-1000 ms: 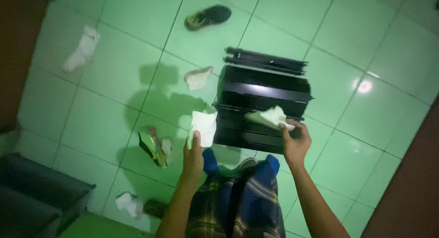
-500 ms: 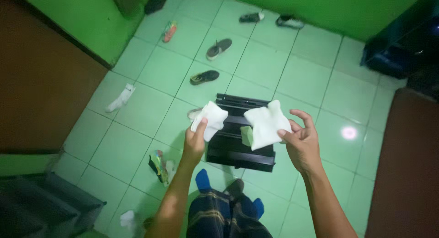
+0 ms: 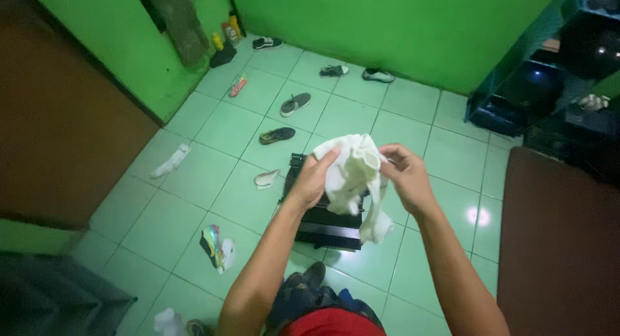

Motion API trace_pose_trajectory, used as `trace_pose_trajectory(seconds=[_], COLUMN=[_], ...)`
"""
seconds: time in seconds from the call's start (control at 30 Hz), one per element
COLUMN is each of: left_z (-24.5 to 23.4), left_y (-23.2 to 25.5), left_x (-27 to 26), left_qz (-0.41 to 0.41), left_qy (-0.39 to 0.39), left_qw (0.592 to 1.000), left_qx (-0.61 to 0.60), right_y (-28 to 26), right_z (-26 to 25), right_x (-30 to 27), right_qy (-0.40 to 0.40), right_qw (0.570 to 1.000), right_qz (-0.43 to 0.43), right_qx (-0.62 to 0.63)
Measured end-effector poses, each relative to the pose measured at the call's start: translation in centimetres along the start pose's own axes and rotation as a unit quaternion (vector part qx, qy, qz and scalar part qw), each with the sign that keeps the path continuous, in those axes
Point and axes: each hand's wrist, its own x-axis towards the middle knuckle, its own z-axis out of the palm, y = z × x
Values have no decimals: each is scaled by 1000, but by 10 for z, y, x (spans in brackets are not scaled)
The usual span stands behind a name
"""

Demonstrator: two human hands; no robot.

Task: The person picks up scattered socks from the floor, holds them up, and then sits down to fold a pair of white socks by hand.

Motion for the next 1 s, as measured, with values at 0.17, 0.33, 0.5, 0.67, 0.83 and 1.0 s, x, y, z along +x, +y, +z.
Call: trace_pose_trajectory(seconds=[0.17,0.33,0.5,0.67,0.83,1.0], left_z=[19,8,-11,-31,-49,-53], left_y=[-14,-9,10,27,44,69], left_x=[-14,-20,-22,-28,-32,-40], left_qz=[-16,-1,-25,-30,-47,-82], left_qy=[9,-18,-35,-121,-123,-156], left_qw=[999,995,989,990,988,983], left_qx=[46,94,141,71,81,53], right_y=[-3,2,-10,-29,-30,-34], right_z=[19,49,76,114,153,175], right_x=[-34,-47,-56,-53,-50,-56], right_qy=[113,154,160,128,198,245], right_qw=[992,987,982,988,975,958], right_qz=[50,-35,-96,-51,-99,-132], right_qx=[6,-13,-10,76,7,-67])
